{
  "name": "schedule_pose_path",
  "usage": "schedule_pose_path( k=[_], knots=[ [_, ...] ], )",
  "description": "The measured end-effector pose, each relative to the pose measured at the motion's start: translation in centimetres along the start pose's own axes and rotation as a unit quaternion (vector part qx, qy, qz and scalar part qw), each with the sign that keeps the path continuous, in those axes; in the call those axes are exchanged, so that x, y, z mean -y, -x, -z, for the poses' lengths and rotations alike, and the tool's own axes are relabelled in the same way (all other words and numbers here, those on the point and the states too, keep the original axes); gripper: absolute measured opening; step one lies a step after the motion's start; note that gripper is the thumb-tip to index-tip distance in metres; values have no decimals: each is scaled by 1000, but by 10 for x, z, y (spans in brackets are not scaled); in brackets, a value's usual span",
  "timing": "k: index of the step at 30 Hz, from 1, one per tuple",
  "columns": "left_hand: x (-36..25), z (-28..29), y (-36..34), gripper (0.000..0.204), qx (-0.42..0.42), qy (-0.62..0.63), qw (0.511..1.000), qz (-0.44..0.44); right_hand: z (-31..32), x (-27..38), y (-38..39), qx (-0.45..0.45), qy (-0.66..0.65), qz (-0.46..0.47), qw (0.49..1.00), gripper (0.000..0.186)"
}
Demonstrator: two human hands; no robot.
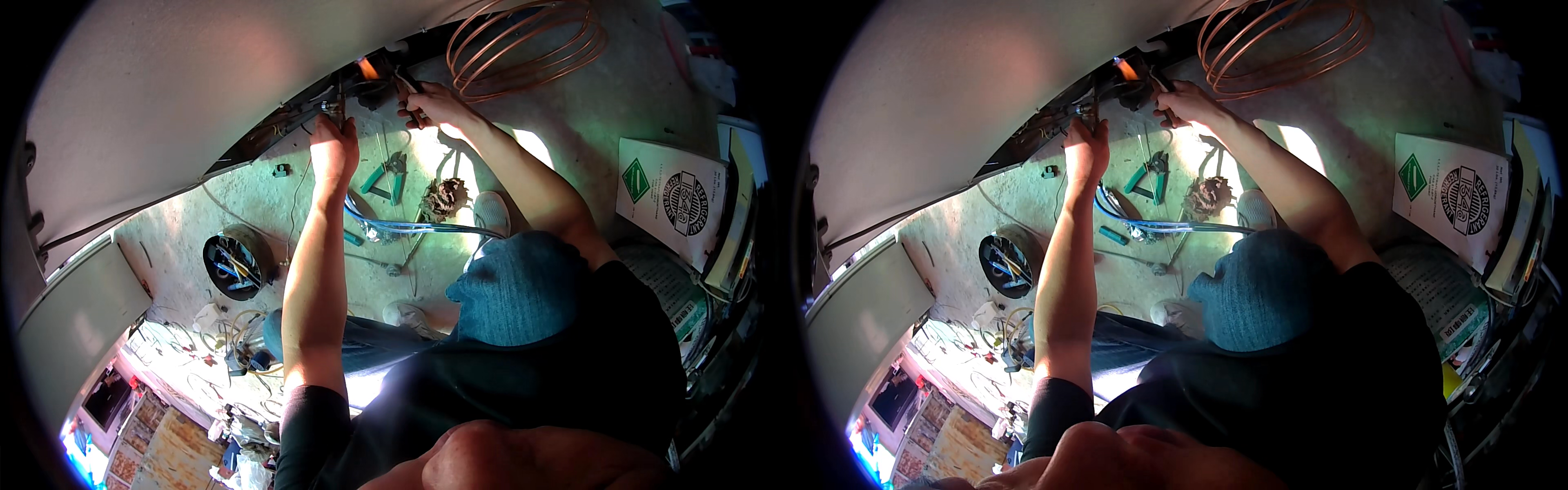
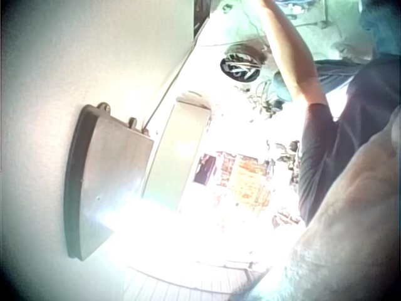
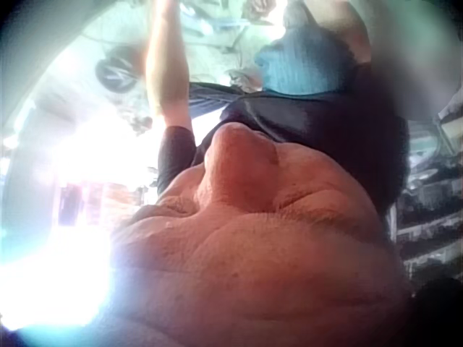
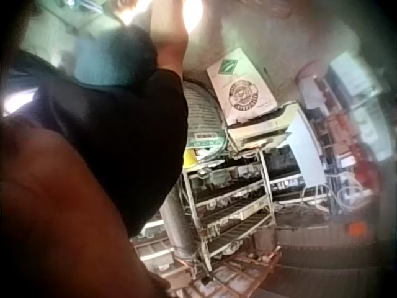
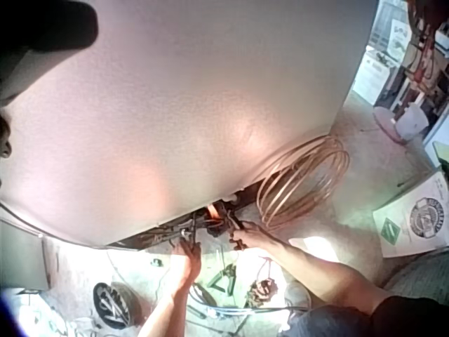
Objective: The person sits on the floor and uses a blowtorch to heat copper pipes and fittings. They apply solder to the heated joints to create a seal. The person repeats this process for multiple connections under a cabinet.
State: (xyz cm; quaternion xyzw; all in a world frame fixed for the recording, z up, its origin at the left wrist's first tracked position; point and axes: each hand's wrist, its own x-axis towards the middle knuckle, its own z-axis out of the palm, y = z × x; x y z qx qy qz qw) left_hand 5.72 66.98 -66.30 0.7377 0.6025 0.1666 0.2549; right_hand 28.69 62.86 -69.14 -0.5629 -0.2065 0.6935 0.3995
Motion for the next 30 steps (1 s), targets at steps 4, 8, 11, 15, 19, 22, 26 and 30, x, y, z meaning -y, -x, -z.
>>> schedule_pose_path(
  k=[4,8,11,15,19,22,26,30],
  knots=[
    [0,0,0,36,1,1,1000,3,1,0,0,-1,0,-1,1000,27],
    [0,0,0,36,1,-3,1000,0,2,-1,-1,3,-1,-3,1000,28],
    [-1,0,0,36,6,2,1000,7,2,-1,-1,2,-2,-1,1000,28],
    [2,-3,1,36,-1,-10,1000,-4,2,-1,-2,-1,3,-4,1000,27],
    [2,-3,0,36,0,-17,1000,-4,2,-2,-3,3,4,-3,1000,26],
    [3,-3,0,37,4,-18,1000,3,2,-1,-3,7,4,-1,1000,25],
    [0,-1,1,37,6,-16,1000,10,1,1,-1,6,7,1,1000,25],
    [-1,0,0,36,11,-7,1000,10,2,1,-3,13,23,-9,1000,31]
  ],
)
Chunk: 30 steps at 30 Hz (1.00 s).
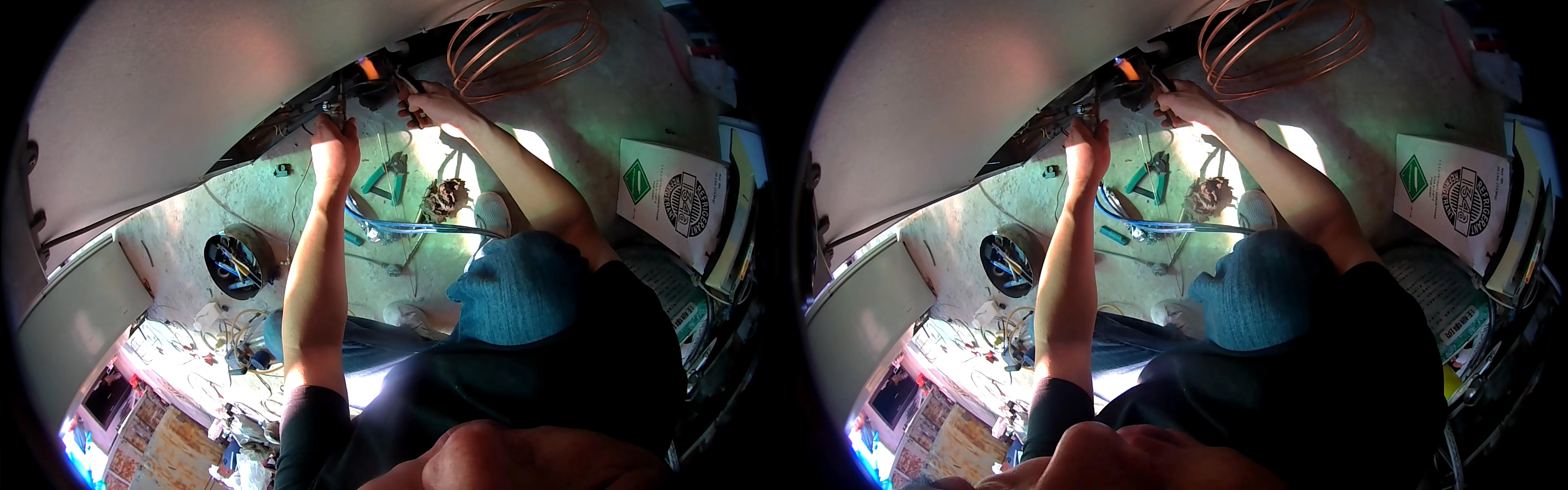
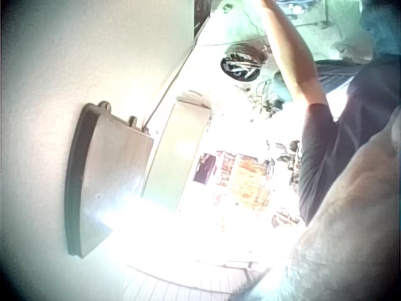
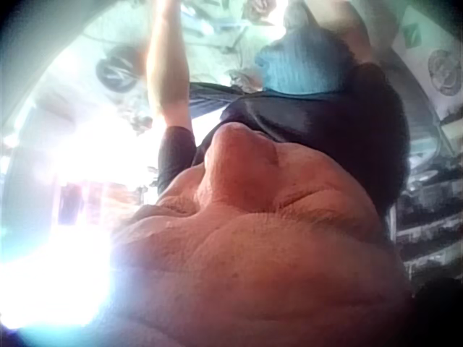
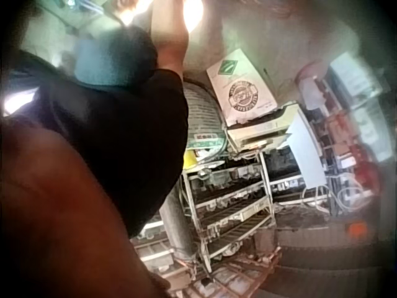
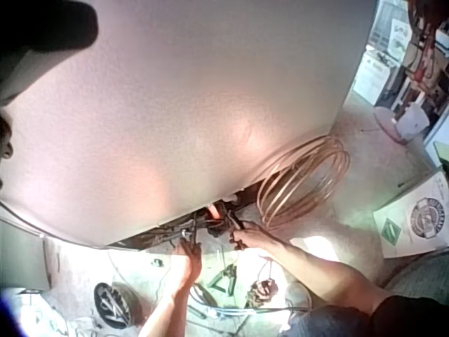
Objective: The person sits on the floor and uses a blowtorch to heat copper pipes and fittings. They apply solder to the heated joints to create a seal. The person repeats this process for multiple connections under a cabinet.
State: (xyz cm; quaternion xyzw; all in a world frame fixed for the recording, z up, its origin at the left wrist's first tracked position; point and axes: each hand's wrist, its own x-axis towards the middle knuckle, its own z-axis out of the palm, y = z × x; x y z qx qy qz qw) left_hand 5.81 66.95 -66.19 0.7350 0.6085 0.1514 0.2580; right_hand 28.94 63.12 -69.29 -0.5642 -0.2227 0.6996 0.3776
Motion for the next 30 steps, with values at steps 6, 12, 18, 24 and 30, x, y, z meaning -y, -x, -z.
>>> schedule_pose_path(
  k=[6,12,18,24,30],
  knots=[
    [-2,0,1,36,-3,-2,1000,-1,-1,2,1,-3,12,2,1000,32],
    [-2,2,-1,36,2,0,1000,-2,-2,2,3,-6,5,3,1000,32],
    [-4,2,-1,35,5,3,1000,-5,-1,0,1,-13,-5,-1,1000,30],
    [-4,2,1,35,-4,-5,1000,-22,-1,-2,-1,-7,-6,2,1000,31],
    [-2,2,-1,36,3,-9,1000,-17,-1,3,3,4,2,-4,1000,35]
  ],
)
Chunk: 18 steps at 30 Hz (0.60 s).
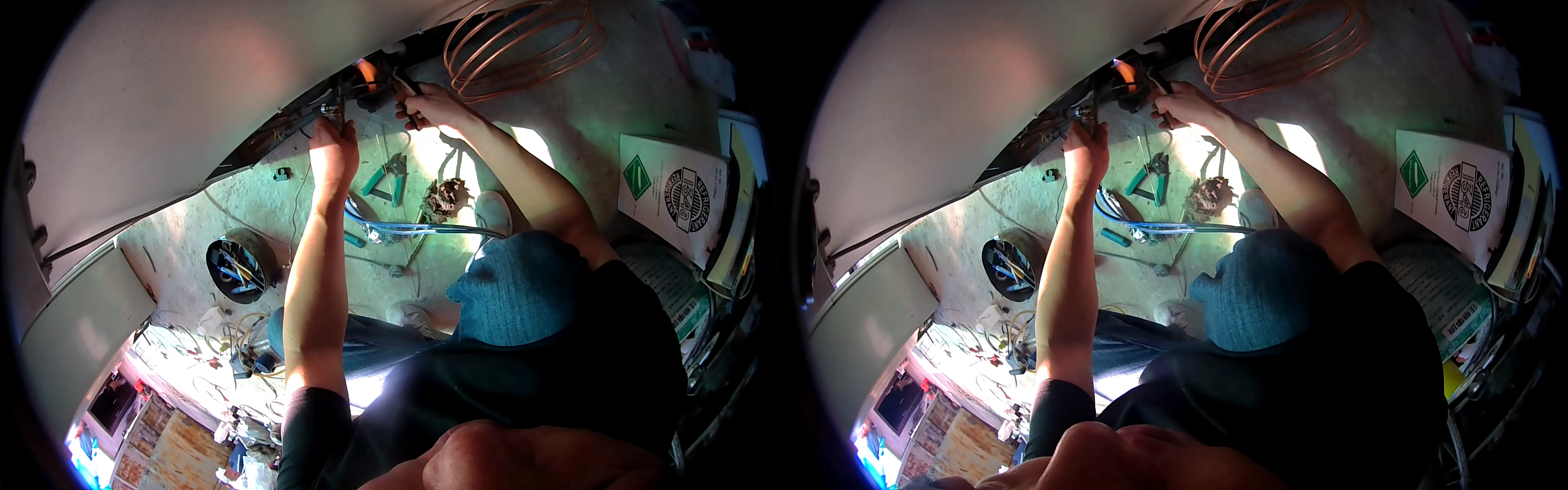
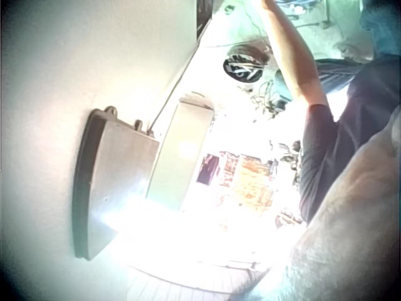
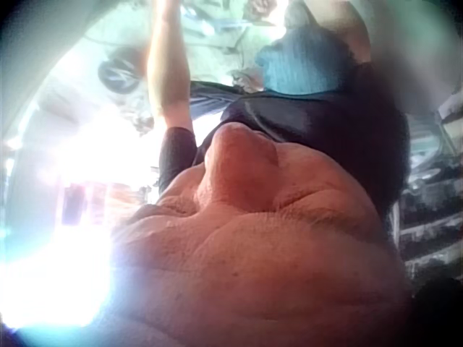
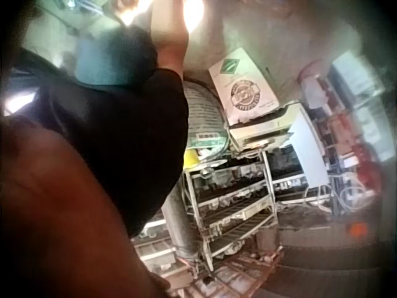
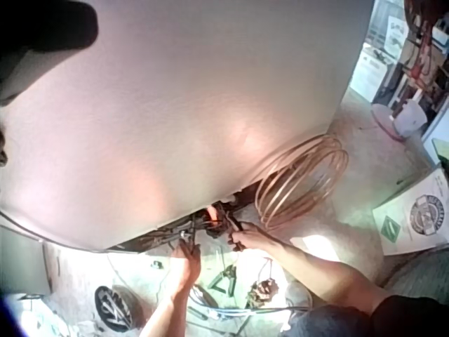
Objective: The person sits on the floor and uses a blowtorch to heat copper pipes and fittings. They apply solder to the heated joints to create a seal. The person repeats this process for multiple connections under a cabinet.
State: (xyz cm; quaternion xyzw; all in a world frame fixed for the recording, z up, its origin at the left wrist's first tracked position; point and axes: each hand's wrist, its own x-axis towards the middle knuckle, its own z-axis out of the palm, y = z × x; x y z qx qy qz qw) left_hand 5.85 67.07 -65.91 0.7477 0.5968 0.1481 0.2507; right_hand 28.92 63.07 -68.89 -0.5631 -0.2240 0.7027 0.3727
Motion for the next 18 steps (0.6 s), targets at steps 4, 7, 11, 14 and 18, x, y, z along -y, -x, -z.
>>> schedule_pose_path(
  k=[4,7,11,14,18],
  knots=[
    [-1,0,-1,37,2,3,1000,5,2,-1,-2,2,1,-2,1000,35],
    [0,0,-1,38,4,1,1000,8,1,0,-1,1,-1,-2,1000,35],
    [-1,1,0,38,9,3,1000,14,2,-1,-1,4,-1,-2,1000,35],
    [0,1,-1,38,2,-5,1000,4,3,-6,-5,-2,-17,6,1000,29],
    [-4,3,0,38,12,6,1000,18,3,-4,-3,-1,-14,6,1000,30]
  ],
)
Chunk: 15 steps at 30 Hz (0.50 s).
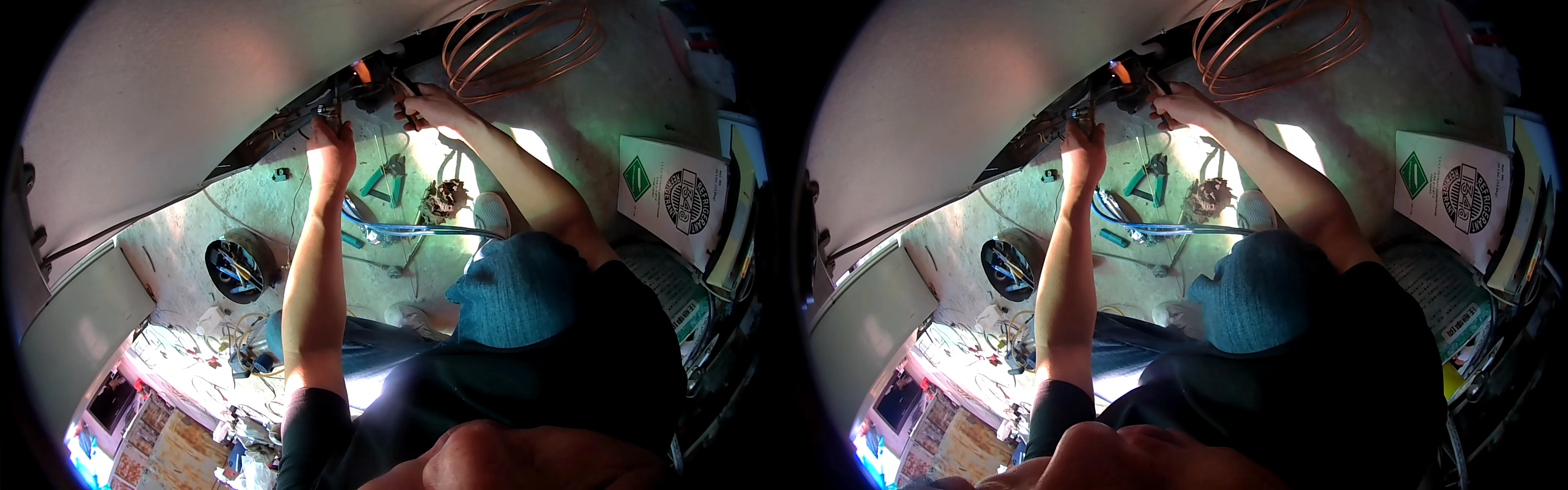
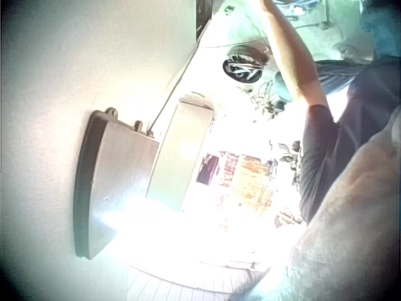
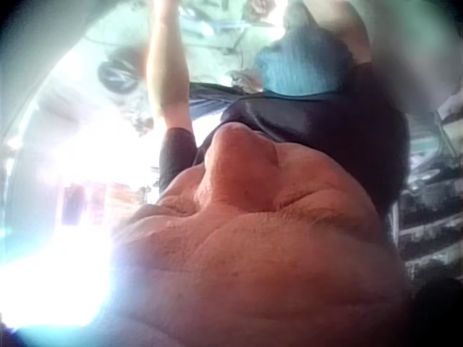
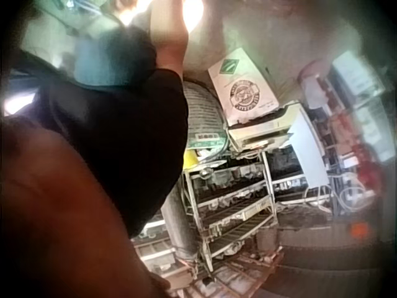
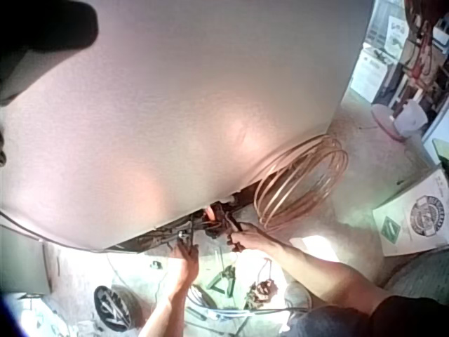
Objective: The person sits on the floor and uses a blowtorch to heat copper pipes and fittings. They apply solder to the heated joints to create a seal. The person repeats this process for multiple connections under a cabinet.
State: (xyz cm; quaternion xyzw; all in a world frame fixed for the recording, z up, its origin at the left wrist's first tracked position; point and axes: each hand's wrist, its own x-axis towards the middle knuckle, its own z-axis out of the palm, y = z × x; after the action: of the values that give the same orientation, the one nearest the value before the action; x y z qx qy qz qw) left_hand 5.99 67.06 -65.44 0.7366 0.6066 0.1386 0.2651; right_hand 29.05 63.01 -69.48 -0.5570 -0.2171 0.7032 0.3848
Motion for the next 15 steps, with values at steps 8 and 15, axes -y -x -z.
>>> schedule_pose_path(
  k=[8,15],
  knots=[
    [2,-2,1,41,-9,17,1000,-19,0,1,-2,5,6,-8,1000,34],
    [5,-1,1,41,-12,19,999,-29,0,-2,-4,-4,3,-2,1000,30]
  ],
)
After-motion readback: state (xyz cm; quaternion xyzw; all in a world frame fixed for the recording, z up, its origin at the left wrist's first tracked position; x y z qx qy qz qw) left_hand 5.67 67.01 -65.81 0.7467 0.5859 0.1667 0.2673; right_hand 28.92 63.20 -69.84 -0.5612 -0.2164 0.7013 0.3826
